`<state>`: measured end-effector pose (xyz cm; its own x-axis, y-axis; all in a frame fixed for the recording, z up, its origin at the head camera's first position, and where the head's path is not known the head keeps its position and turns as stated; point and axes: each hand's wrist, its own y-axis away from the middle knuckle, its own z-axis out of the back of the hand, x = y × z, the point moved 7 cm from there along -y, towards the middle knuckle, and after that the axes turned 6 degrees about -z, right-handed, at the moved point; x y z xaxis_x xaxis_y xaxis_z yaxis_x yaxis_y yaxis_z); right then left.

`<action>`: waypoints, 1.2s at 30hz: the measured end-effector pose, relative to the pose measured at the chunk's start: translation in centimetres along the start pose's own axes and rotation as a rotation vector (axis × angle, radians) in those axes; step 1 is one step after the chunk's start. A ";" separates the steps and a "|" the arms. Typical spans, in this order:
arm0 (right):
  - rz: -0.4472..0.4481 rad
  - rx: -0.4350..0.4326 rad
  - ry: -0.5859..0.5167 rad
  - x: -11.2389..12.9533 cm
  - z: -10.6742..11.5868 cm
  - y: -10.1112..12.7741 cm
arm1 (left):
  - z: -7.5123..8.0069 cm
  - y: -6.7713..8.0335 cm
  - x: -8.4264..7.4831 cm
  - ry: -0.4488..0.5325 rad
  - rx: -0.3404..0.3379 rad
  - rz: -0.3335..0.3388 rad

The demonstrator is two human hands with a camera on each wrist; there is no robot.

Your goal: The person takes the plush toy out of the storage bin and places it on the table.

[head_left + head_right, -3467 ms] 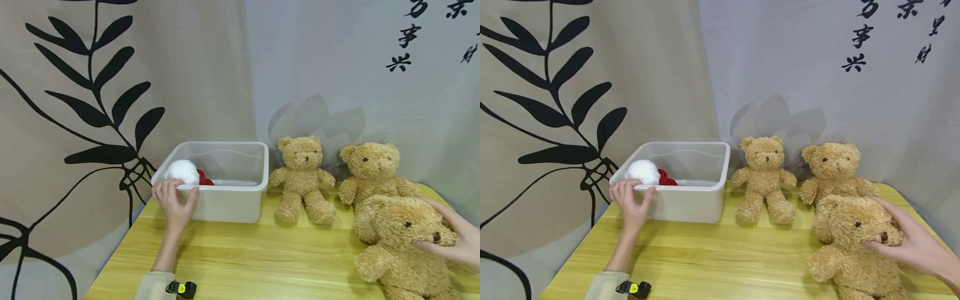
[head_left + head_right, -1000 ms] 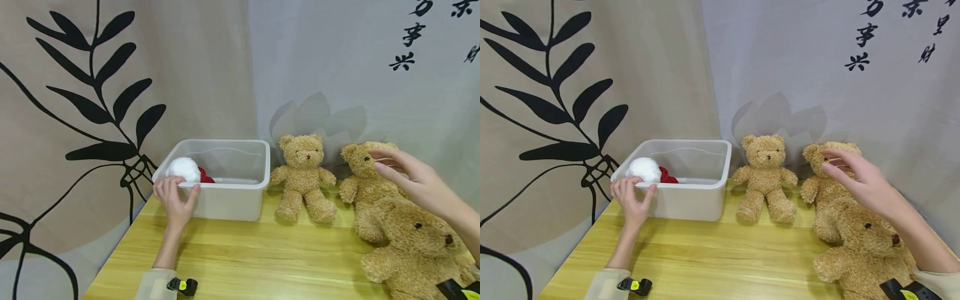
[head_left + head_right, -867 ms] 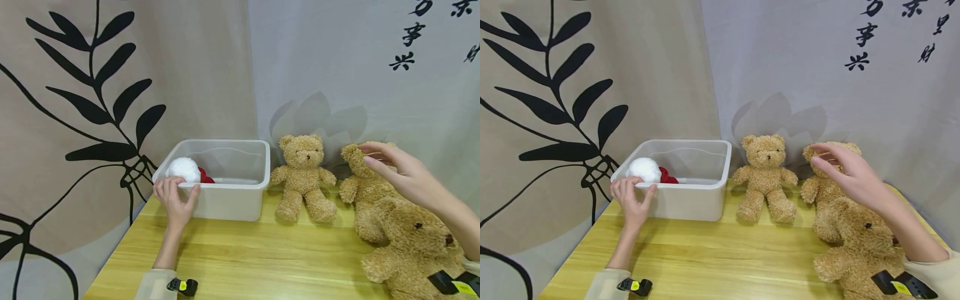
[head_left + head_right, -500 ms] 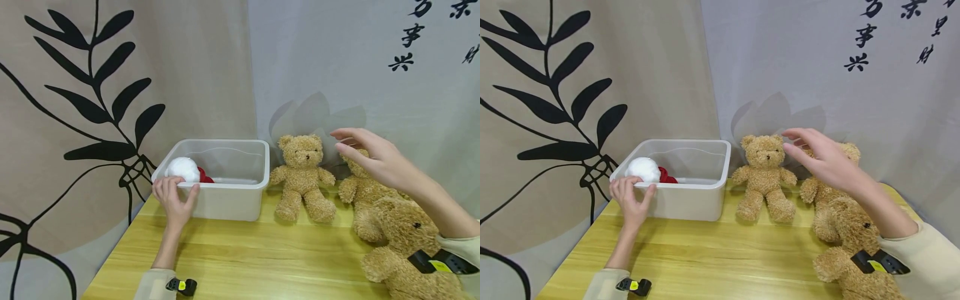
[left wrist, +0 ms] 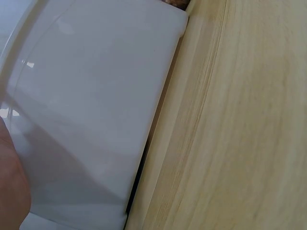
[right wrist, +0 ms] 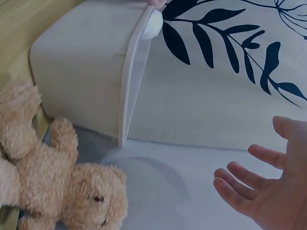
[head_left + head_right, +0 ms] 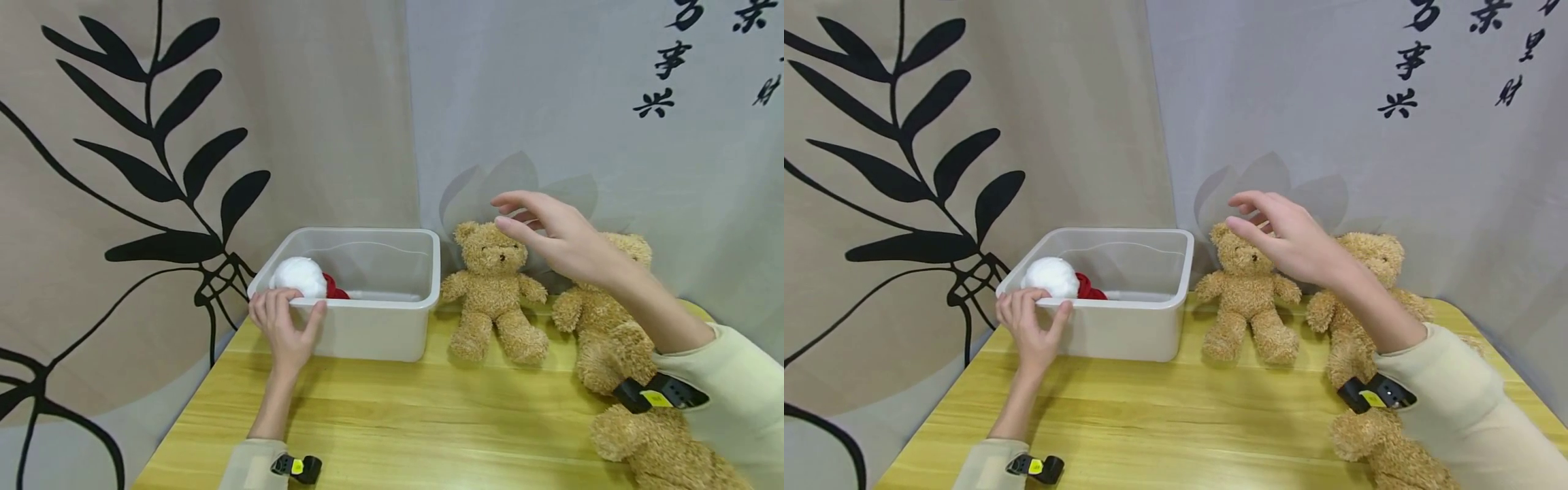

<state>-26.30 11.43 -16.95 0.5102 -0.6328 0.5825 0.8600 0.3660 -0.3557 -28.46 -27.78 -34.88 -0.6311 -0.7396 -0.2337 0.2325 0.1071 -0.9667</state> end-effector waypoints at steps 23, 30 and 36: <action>0.083 0.114 -0.094 2.0 -11.1 -6.1 | 0.0 0.0 0.1 -0.006 0.003 0.004; 0.111 0.124 -0.150 2.5 -14.5 -7.6 | -0.1 0.1 0.0 -0.003 -0.012 0.000; 0.088 0.150 -0.127 3.2 -17.9 -8.5 | 0.0 0.1 0.1 -0.012 0.001 0.005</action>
<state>-32.23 -5.96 -25.15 0.5725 -0.5060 0.6451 0.7994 0.5195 -0.3019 -28.55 -27.85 -34.97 -0.6212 -0.7468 -0.2375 0.2368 0.1100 -0.9653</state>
